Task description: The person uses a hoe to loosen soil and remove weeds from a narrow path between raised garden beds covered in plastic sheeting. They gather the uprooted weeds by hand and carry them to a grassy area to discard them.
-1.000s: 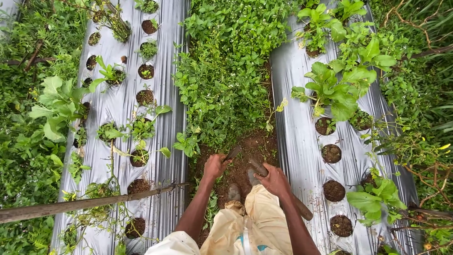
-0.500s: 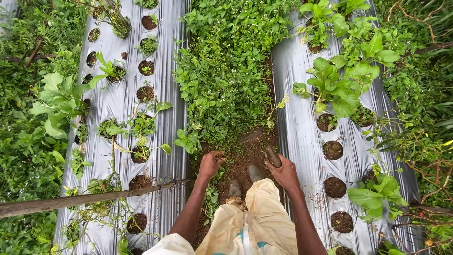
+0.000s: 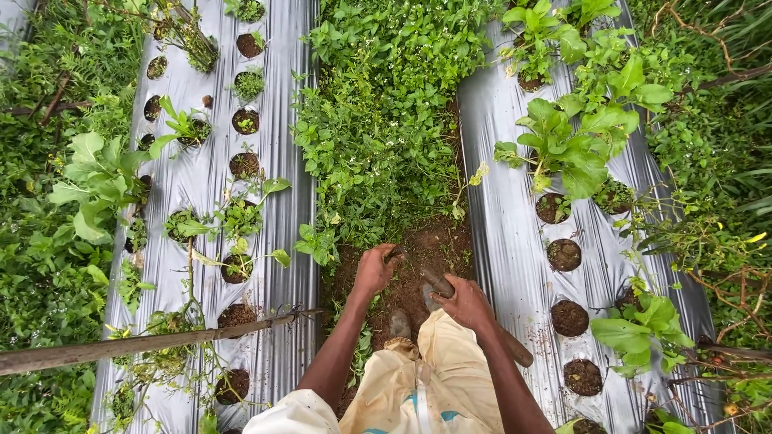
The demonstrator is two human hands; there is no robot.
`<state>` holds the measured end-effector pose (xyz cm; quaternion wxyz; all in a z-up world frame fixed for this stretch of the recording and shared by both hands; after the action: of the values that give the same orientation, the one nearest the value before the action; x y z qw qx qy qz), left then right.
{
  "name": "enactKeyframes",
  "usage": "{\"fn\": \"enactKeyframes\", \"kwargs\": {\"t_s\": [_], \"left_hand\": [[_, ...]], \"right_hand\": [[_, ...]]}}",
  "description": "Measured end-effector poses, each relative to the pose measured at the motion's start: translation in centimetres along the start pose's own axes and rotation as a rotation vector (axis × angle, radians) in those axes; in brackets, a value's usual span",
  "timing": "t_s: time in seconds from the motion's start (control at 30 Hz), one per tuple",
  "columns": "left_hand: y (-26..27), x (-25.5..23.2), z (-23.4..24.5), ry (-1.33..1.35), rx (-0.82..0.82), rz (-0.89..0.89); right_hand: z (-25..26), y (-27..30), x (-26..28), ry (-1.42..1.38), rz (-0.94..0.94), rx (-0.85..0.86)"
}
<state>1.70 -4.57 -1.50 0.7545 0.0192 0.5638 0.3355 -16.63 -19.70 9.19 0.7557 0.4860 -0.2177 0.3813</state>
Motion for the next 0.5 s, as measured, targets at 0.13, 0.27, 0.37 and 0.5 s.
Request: {"fn": "enactKeyframes", "kwargs": {"t_s": [0.13, 0.27, 0.37, 0.5], "left_hand": [[0.5, 1.7, -0.8, 0.013, -0.009, 0.054], [2.2, -0.4, -0.8, 0.028, 0.002, 0.060], [3.1, -1.2, -0.2, -0.005, -0.007, 0.097], [3.2, 2.1, -1.2, -0.006, -0.009, 0.107]], "right_hand": [[-0.3, -0.6, -1.1, 0.010, 0.018, 0.011], [-1.1, -2.2, -4.1, 0.058, 0.017, 0.014], [-1.2, -1.9, -3.3, 0.066, 0.011, 0.017], [-1.3, -1.2, -2.1, 0.052, -0.015, 0.024]]}}
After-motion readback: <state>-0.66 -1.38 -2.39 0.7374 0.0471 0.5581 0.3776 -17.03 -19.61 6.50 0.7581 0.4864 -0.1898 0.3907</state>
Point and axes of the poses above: each hand's wrist, its own y-axis away from the middle knuckle, its own z-axis out of the back of the hand, x = y × z, the point moved 2 cm from there along -y, towards the middle knuckle, and after that the axes turned 13 degrees about x, right-handed, at the moved point
